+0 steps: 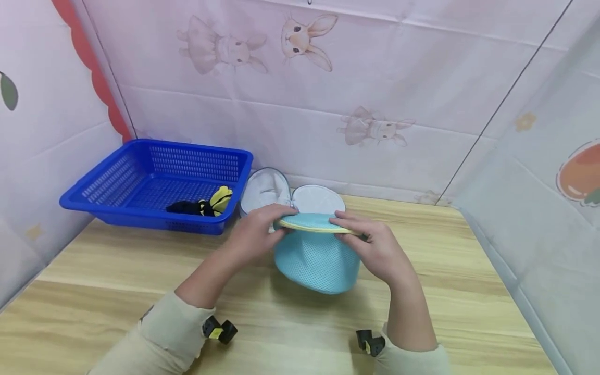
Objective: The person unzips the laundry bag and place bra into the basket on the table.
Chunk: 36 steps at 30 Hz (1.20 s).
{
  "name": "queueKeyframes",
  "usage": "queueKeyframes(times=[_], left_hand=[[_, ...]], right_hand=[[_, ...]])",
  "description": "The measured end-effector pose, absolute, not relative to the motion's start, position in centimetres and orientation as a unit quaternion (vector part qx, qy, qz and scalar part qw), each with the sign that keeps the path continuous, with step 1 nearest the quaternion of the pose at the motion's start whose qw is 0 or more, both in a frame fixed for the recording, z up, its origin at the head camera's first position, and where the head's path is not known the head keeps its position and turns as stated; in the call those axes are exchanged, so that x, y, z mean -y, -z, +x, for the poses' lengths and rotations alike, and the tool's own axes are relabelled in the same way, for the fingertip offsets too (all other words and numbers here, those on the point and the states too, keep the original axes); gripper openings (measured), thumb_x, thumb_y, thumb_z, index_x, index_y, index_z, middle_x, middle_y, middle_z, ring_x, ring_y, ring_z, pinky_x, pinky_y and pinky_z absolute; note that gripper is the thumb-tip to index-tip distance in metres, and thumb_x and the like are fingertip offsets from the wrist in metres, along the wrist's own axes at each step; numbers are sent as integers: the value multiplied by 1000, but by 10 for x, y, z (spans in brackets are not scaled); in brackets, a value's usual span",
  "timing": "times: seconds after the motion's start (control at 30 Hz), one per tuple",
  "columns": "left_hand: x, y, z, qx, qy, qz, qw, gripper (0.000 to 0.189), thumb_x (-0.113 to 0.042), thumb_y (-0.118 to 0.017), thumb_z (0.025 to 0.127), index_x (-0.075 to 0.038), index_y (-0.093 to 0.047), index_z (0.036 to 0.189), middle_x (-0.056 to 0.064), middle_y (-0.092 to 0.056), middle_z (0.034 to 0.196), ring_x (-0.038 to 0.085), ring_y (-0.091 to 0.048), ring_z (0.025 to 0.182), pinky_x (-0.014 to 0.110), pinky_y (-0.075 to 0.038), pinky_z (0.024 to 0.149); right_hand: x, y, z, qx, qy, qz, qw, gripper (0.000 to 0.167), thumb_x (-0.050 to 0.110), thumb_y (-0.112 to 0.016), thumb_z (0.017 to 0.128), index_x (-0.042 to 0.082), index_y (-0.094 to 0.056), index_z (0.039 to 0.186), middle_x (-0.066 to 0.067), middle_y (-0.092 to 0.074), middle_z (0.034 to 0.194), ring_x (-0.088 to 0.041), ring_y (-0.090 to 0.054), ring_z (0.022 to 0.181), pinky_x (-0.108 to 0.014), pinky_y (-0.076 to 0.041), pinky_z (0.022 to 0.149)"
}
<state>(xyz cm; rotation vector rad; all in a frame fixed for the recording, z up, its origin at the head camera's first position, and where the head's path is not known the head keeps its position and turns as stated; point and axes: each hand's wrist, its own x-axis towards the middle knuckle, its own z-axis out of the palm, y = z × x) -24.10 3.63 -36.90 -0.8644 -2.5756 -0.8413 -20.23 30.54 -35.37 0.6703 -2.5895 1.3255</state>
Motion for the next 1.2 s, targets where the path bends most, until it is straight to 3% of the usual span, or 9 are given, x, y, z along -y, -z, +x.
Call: queueKeyframes(times=[0.17,0.3,0.5,0.67,0.77,0.93,1.2], left_hand=[[-31,375,-242,870,331,-285,228,16,-8,-76,85,-11,-76,101,3,-75,104,18,-70,98,32,-56,86],[-35,376,-239,851,347,-293,265,14,-6,-76,84,-9,-76,99,3,-75,99,17,-71,95,30,-57,85],[-54,370,-227,836,330,-324,298,14,-6,-79,81,-9,-76,95,2,-74,94,15,-69,89,28,-57,82],[-64,364,-220,828,328,-344,298,13,-10,-78,83,-11,-75,96,-1,-74,94,12,-68,89,25,-56,82],[-62,363,-220,827,346,-338,288,15,-8,-79,82,-11,-75,97,-1,-73,95,11,-67,90,24,-55,82],[-51,365,-224,829,367,-333,258,17,-8,-79,82,-11,-74,99,-1,-72,97,11,-66,93,26,-55,84],[-35,371,-227,842,386,-337,169,22,-18,-76,87,-16,-72,109,-6,-71,106,6,-65,100,25,-54,89]], right_hand=[[-304,357,-202,873,-437,200,80,31,16,-67,94,21,-70,125,-2,-62,136,-20,-56,127,-15,-48,90],[-296,357,-202,885,-418,182,94,32,20,-68,94,20,-68,126,0,-64,132,-21,-59,124,-31,-53,91],[-274,356,-198,876,-379,228,192,30,8,-72,88,8,-72,118,-7,-71,118,-26,-65,113,-45,-54,91],[-260,355,-195,849,-346,280,286,27,-1,-75,81,7,-76,107,-6,-75,104,-25,-70,100,-41,-56,88],[-260,354,-195,836,-365,269,310,27,-5,-75,79,8,-78,103,-5,-76,101,-23,-71,98,-28,-54,89],[-265,352,-194,817,-417,249,311,26,-9,-73,80,7,-78,101,-9,-75,101,-24,-70,98,-11,-48,89],[-272,350,-190,798,-485,230,274,25,-8,-69,84,7,-77,102,-8,-74,104,-8,-67,100,-15,-53,83]])
